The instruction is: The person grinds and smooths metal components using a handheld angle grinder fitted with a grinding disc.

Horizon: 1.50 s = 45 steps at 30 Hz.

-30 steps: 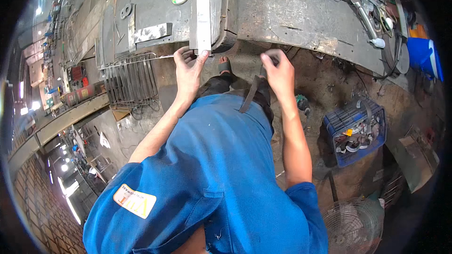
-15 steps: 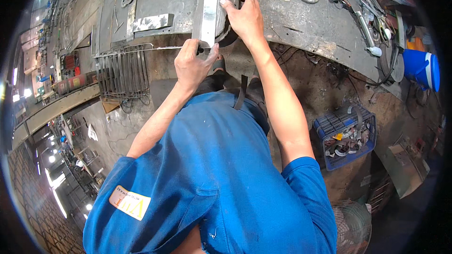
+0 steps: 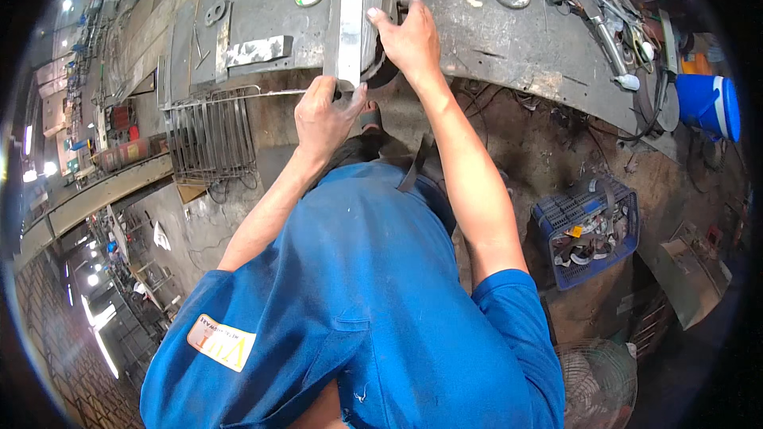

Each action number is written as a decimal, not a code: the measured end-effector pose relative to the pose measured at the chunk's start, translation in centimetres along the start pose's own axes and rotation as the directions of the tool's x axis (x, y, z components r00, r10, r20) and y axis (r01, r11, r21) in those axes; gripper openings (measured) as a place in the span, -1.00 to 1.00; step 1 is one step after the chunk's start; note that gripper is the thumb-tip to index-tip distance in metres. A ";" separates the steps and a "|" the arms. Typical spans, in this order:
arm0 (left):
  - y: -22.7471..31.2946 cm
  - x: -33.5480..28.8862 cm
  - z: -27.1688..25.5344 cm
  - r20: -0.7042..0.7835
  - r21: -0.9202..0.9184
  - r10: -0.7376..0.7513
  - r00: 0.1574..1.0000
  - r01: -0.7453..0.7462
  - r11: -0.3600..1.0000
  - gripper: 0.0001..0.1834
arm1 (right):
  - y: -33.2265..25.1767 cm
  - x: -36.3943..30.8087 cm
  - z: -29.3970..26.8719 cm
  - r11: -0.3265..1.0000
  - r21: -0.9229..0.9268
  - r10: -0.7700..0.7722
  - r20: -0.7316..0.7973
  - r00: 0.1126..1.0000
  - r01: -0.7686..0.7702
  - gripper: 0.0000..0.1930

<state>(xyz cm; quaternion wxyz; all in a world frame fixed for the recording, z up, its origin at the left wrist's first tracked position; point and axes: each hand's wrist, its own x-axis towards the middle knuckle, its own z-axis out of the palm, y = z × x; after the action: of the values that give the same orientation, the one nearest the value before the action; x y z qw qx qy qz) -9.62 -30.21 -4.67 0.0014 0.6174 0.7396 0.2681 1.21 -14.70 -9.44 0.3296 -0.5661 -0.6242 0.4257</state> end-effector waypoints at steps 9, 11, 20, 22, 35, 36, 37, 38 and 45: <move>1.3 2.2 -2.1 0.054 0.133 -0.037 0.998 0.029 0.991 -0.56 | 0.0 -0.1 -0.3 1.000 0.008 0.021 0.023 1.000 -0.021 -0.30; 0.8 3.9 -1.6 0.102 0.094 -0.079 0.992 0.070 0.993 -0.44 | 0.1 0.0 -0.4 0.999 0.040 0.002 0.021 1.000 -0.003 -0.29; -4.1 6.9 4.1 0.093 -0.226 0.066 0.993 -0.043 0.973 -0.35 | 1.0 0.2 0.1 0.992 0.114 -0.061 0.013 0.998 0.060 -0.27; -4.5 6.7 4.3 0.132 -0.290 0.036 0.991 0.003 0.957 -0.38 | 1.2 0.2 0.2 0.991 0.115 -0.064 0.024 0.998 0.061 -0.26; -4.6 7.0 3.0 0.254 -0.299 0.000 0.967 0.078 0.951 -0.37 | 1.6 0.4 0.6 0.989 0.055 -0.142 0.047 0.989 0.140 -0.29; -4.4 7.2 2.5 0.302 -0.257 -0.001 0.953 0.083 0.963 -0.21 | 1.6 0.3 0.7 0.988 0.072 -0.137 0.049 0.989 0.133 -0.31; -4.1 7.3 2.2 0.216 -0.293 0.052 0.975 0.014 0.956 -0.21 | 1.7 0.3 0.7 0.981 0.068 -0.185 0.053 0.981 0.181 -0.31; -3.3 6.9 2.0 0.273 -0.098 0.021 0.962 0.006 0.995 -0.09 | 1.7 0.3 0.7 0.984 0.067 -0.168 0.040 0.985 0.165 -0.31; -1.0 6.4 2.5 0.264 -0.007 -0.130 0.956 0.136 0.991 0.27 | 2.0 1.1 0.2 0.986 0.131 -0.112 0.081 0.990 0.100 -0.31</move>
<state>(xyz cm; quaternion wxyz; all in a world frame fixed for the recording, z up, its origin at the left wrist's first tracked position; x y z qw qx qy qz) -11.19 -23.50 -5.08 0.1255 0.5963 0.7692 0.1925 1.69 -13.70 -11.45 0.3590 -0.4907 -0.6392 0.4708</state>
